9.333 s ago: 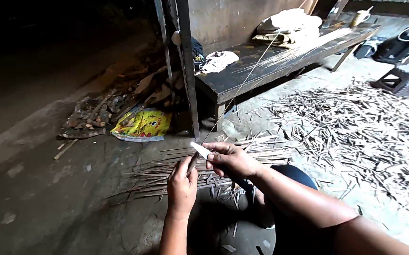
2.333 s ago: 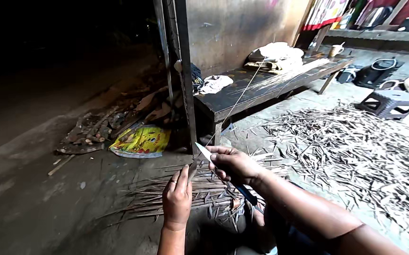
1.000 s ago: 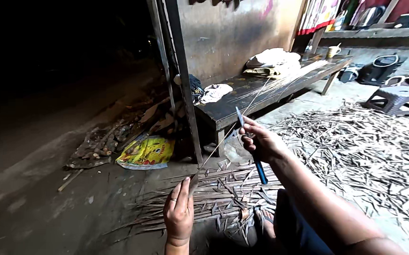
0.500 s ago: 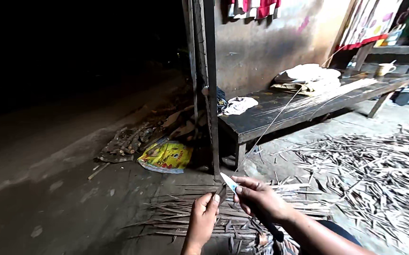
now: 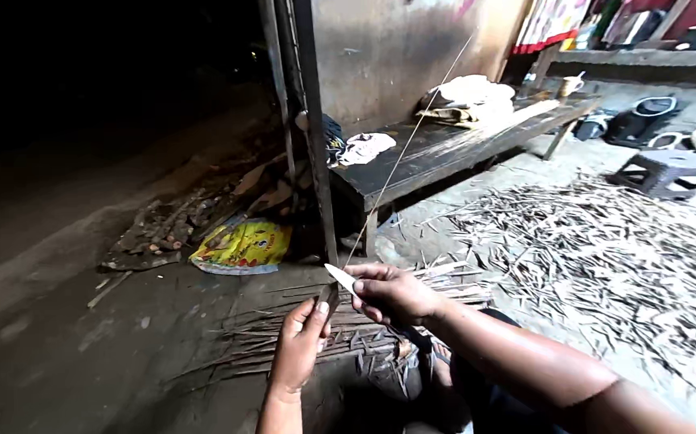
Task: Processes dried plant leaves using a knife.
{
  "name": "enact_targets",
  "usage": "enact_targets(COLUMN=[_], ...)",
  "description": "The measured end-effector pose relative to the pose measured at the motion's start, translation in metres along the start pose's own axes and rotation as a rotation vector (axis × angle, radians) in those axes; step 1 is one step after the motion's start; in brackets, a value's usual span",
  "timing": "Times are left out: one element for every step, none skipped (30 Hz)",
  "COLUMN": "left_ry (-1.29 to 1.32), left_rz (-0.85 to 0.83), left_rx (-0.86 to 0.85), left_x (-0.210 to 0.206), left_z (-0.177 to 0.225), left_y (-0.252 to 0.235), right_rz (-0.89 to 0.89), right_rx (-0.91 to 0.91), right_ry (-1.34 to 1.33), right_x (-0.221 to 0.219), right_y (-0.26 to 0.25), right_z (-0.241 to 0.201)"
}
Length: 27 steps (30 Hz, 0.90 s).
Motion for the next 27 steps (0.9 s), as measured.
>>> enact_targets(left_ry=[0.002, 0.006, 0.014, 0.027, 0.042, 0.059, 0.078, 0.096, 0.108, 0.122, 0.139, 0.153, 0.162, 0.166, 0.171, 0.182, 0.194, 0.209, 0.218, 0.222, 0.223, 0.223, 0.223, 0.219, 0.210, 0.201, 0.183], left_rz=[-0.002, -0.005, -0.011, -0.019, -0.027, -0.032, -0.036, -0.039, -0.044, -0.049, -0.054, -0.059, -0.065, -0.073, -0.080, -0.084, -0.088, -0.094, -0.097, -0.100, -0.100, -0.105, -0.112, -0.118, -0.118, -0.112, -0.101], left_rx=[-0.002, -0.005, -0.009, -0.015, -0.020, -0.022, -0.018, -0.011, -0.003, 0.006, 0.016, 0.030, 0.041, 0.049, 0.053, 0.058, 0.062, 0.065, 0.068, 0.069, 0.069, 0.071, 0.072, 0.073, 0.073, 0.069, 0.063], left_x=[0.000, 0.000, 0.000, 0.000, 0.000, 0.000, 0.000, 0.000, 0.001, 0.002, 0.003, 0.004, 0.003, 0.003, 0.002, 0.001, 0.001, 0.001, 0.001, 0.001, 0.001, 0.001, 0.001, 0.001, 0.002, 0.002, 0.003], left_z=[0.000, 0.000, 0.000, 0.000, 0.001, 0.002, 0.003, 0.004, 0.004, 0.004, 0.003, 0.002, 0.001, 0.001, 0.001, 0.000, 0.000, 0.000, -0.001, -0.001, -0.001, -0.001, -0.001, -0.002, -0.003, -0.003, -0.003], left_y=[0.000, 0.000, 0.000, 0.000, 0.000, 0.000, 0.000, 0.000, 0.000, -0.001, 0.000, 0.000, 0.001, 0.002, 0.002, 0.002, 0.002, 0.001, 0.000, 0.000, -0.001, -0.001, 0.000, 0.000, 0.001, 0.001, 0.001], right_rz=[-0.015, -0.026, -0.038, -0.051, -0.064, -0.074, -0.083, -0.082, -0.061, -0.023, 0.030, 0.084, 0.125, 0.140, 0.134, 0.109, 0.070, 0.032, 0.002, -0.009, 0.005, 0.036, 0.080, 0.126, 0.161, 0.186, 0.198], right_rx=[-0.002, 0.002, 0.005, 0.009, 0.017, 0.026, 0.036, 0.050, 0.067, 0.090, 0.111, 0.124, 0.128, 0.124, 0.111, 0.088, 0.061, 0.038, 0.023, 0.020, 0.031, 0.051, 0.074, 0.089, 0.104, 0.115, 0.121], right_ry=[-0.012, -0.014, -0.005, 0.010, 0.027, 0.047, 0.066, 0.080, 0.084, 0.080, 0.072, 0.057, 0.041, 0.025, 0.018, 0.024, 0.035, 0.033, 0.019, -0.003, -0.015, -0.019, -0.022, -0.029, -0.043, -0.053, -0.059], right_x=[-0.001, 0.000, 0.001, 0.002, 0.002, 0.002, 0.003, 0.004, 0.007, 0.012, 0.018, 0.026, 0.033, 0.038, 0.038, 0.035, 0.029, 0.022, 0.017, 0.015, 0.016, 0.021, 0.028, 0.036, 0.044, 0.048, 0.051], right_y=[0.000, -0.001, -0.002, -0.002, -0.003, -0.004, -0.004, -0.006, -0.007, -0.009, -0.011, -0.012, -0.012, -0.013, -0.012, -0.011, -0.009, -0.007, -0.005, -0.004, -0.004, -0.004, -0.005, -0.005, -0.005, -0.004, -0.004], right_z=[0.002, 0.001, -0.003, -0.007, -0.011, -0.014, -0.017, -0.019, -0.023, -0.028, -0.035, -0.042, -0.048, -0.052, -0.052, -0.050, -0.045, -0.038, -0.033, -0.031, -0.034, -0.040, -0.049, -0.058, -0.065, -0.072, -0.075])
Point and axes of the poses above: each hand's wrist, its own y-axis away from the middle knuckle, its own x-axis out of the back of the hand, z = x × y, the point moved 6 cm from there along -y, towards the middle knuckle, and after that the axes turned 2 degrees about -y, right-handed, at the moved point
